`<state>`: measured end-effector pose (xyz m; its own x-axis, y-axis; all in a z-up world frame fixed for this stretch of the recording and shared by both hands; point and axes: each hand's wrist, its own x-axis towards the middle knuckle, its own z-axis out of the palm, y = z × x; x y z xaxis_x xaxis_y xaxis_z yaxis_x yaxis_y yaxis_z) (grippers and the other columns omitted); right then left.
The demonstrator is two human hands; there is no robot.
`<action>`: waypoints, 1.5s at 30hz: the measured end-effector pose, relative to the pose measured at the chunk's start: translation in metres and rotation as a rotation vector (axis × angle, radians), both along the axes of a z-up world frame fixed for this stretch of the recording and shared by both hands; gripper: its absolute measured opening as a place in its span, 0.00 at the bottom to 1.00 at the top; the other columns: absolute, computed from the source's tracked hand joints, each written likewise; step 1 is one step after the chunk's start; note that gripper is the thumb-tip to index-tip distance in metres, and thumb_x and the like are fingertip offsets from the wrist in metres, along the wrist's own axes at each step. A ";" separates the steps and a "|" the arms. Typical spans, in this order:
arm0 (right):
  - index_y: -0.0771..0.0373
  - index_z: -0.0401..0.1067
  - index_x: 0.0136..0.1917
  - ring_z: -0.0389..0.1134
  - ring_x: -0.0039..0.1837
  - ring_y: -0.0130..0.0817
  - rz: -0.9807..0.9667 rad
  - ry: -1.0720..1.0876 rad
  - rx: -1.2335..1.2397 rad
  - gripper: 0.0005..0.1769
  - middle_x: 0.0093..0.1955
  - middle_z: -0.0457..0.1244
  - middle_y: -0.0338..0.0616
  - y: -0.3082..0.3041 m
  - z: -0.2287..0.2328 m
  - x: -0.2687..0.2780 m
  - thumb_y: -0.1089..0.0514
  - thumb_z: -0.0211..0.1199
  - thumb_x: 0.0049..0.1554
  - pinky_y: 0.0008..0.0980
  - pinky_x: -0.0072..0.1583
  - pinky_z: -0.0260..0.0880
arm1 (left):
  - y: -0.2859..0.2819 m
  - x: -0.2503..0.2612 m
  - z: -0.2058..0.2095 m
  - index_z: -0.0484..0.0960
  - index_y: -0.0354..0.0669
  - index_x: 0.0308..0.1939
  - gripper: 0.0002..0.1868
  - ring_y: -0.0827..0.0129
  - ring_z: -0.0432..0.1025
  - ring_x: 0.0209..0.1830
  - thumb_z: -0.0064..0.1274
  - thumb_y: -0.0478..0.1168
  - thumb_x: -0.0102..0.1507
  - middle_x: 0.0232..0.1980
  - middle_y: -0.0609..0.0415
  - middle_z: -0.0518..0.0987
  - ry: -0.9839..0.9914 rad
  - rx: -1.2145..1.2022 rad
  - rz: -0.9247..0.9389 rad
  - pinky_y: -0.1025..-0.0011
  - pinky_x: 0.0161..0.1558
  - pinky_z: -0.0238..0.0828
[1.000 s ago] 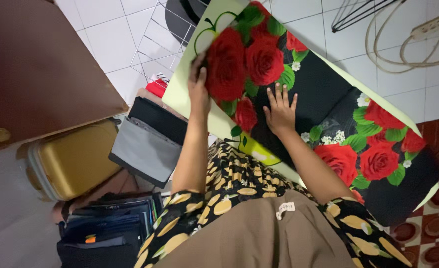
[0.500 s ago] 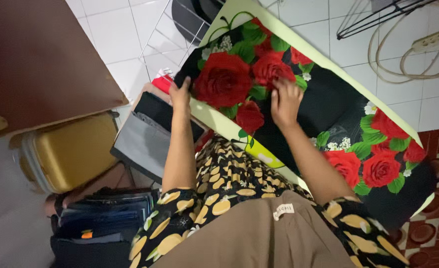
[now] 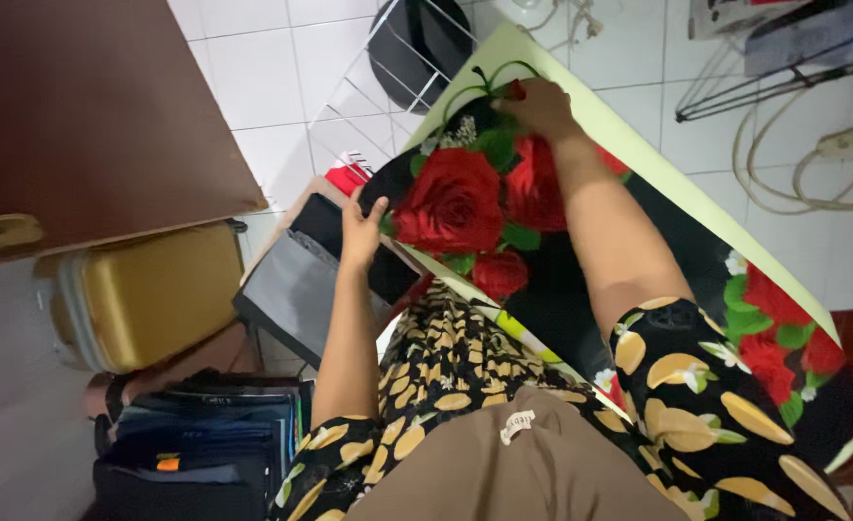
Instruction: The person folds several pieces of bedding on a light green ironing board. They smooth and fold a gray sheet, a black floral sheet, and a pink floral sheet, stacking each folded piece on a pile to the left.
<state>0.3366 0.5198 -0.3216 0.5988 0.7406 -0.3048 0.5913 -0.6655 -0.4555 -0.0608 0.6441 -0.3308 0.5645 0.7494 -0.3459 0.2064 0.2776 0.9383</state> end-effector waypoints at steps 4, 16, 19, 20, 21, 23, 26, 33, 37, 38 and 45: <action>0.57 0.81 0.53 0.71 0.52 0.56 0.113 -0.102 0.366 0.16 0.50 0.71 0.55 0.037 -0.003 0.028 0.49 0.74 0.56 0.48 0.55 0.71 | 0.017 0.004 0.003 0.71 0.29 0.65 0.25 0.64 0.76 0.57 0.60 0.35 0.67 0.57 0.46 0.81 0.008 0.186 0.070 0.70 0.61 0.70; 0.47 0.51 0.87 0.34 0.90 0.52 -0.137 -0.199 0.551 0.53 0.90 0.38 0.53 -0.023 0.068 -0.064 0.80 0.54 0.54 0.72 0.79 0.23 | 0.004 0.036 0.040 0.62 0.25 0.69 0.40 0.37 0.59 0.70 0.61 0.35 0.57 0.68 0.30 0.68 0.486 0.887 0.261 0.48 0.70 0.50; 0.53 0.54 0.84 0.36 0.89 0.55 -0.350 -0.216 0.505 0.40 0.88 0.39 0.56 -0.115 0.067 -0.112 0.69 0.54 0.61 0.74 0.79 0.24 | -0.048 0.045 0.058 0.63 0.31 0.72 0.35 0.41 0.54 0.78 0.58 0.35 0.62 0.73 0.34 0.66 0.360 0.960 -0.014 0.49 0.78 0.45; 0.54 0.54 0.83 0.35 0.88 0.56 -0.402 -0.232 0.473 0.34 0.87 0.39 0.56 -0.147 0.065 -0.129 0.62 0.55 0.65 0.72 0.79 0.26 | -0.068 0.050 0.062 0.64 0.33 0.72 0.35 0.44 0.54 0.80 0.58 0.36 0.62 0.74 0.38 0.66 0.260 0.929 -0.186 0.47 0.80 0.44; 0.55 0.54 0.83 0.36 0.88 0.56 -0.427 -0.259 0.383 0.32 0.88 0.40 0.56 -0.179 0.062 -0.149 0.55 0.52 0.68 0.73 0.79 0.25 | -0.090 0.052 0.066 0.64 0.36 0.73 0.35 0.47 0.54 0.82 0.58 0.37 0.63 0.76 0.42 0.66 0.160 0.889 -0.363 0.45 0.81 0.43; 0.56 0.53 0.84 0.37 0.88 0.55 -0.435 -0.287 0.184 0.32 0.88 0.40 0.56 -0.244 0.055 -0.187 0.47 0.47 0.71 0.75 0.78 0.24 | -0.131 0.058 0.066 0.60 0.44 0.76 0.38 0.44 0.44 0.85 0.56 0.45 0.64 0.82 0.42 0.56 0.176 0.922 -0.843 0.39 0.79 0.33; 0.57 0.53 0.84 0.37 0.87 0.55 -0.396 -0.243 -0.047 0.34 0.87 0.40 0.56 -0.336 0.048 -0.230 0.46 0.48 0.68 0.74 0.77 0.26 | -0.178 0.063 0.056 0.56 0.60 0.80 0.42 0.52 0.36 0.85 0.51 0.60 0.65 0.85 0.49 0.48 0.056 1.073 -1.297 0.36 0.77 0.22; 0.59 0.51 0.85 0.37 0.87 0.57 -0.732 -0.325 -0.061 0.35 0.87 0.41 0.59 -0.537 0.040 -0.261 0.47 0.46 0.68 0.68 0.78 0.28 | -0.194 0.059 0.038 0.49 0.64 0.85 0.44 0.56 0.28 0.88 0.45 0.66 0.68 0.88 0.55 0.37 0.299 1.192 -1.298 0.37 0.79 0.17; 0.55 0.58 0.81 0.43 0.86 0.53 -0.993 -0.482 -0.099 0.27 0.85 0.48 0.53 -0.618 0.030 -0.272 0.47 0.42 0.72 0.69 0.79 0.29 | -0.246 0.076 0.045 0.47 0.58 0.84 0.46 0.50 0.27 0.85 0.48 0.63 0.67 0.87 0.52 0.36 0.521 1.158 -1.079 0.28 0.73 0.19; 0.54 0.61 0.78 0.45 0.85 0.52 -1.141 -0.544 -0.095 0.25 0.83 0.51 0.51 -0.637 0.029 -0.276 0.48 0.43 0.72 0.69 0.78 0.30 | -0.267 0.081 0.047 0.46 0.54 0.83 0.48 0.47 0.26 0.84 0.49 0.63 0.66 0.86 0.50 0.36 0.482 1.146 -1.010 0.26 0.72 0.20; 0.65 0.62 0.70 0.56 0.74 0.59 -1.674 -0.167 -0.197 0.34 0.73 0.57 0.59 -0.741 0.046 -0.313 0.51 0.71 0.58 0.60 0.73 0.53 | -0.408 0.099 0.055 0.51 0.64 0.82 0.45 0.47 0.32 0.85 0.53 0.63 0.65 0.86 0.50 0.42 -0.111 1.381 -1.546 0.28 0.73 0.28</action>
<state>0.0239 -0.2216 -0.2751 0.6622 -0.7309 -0.1655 -0.7390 -0.6003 -0.3058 0.0377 0.2366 -0.2762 0.8170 -0.5762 -0.0251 -0.5318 -0.7694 0.3538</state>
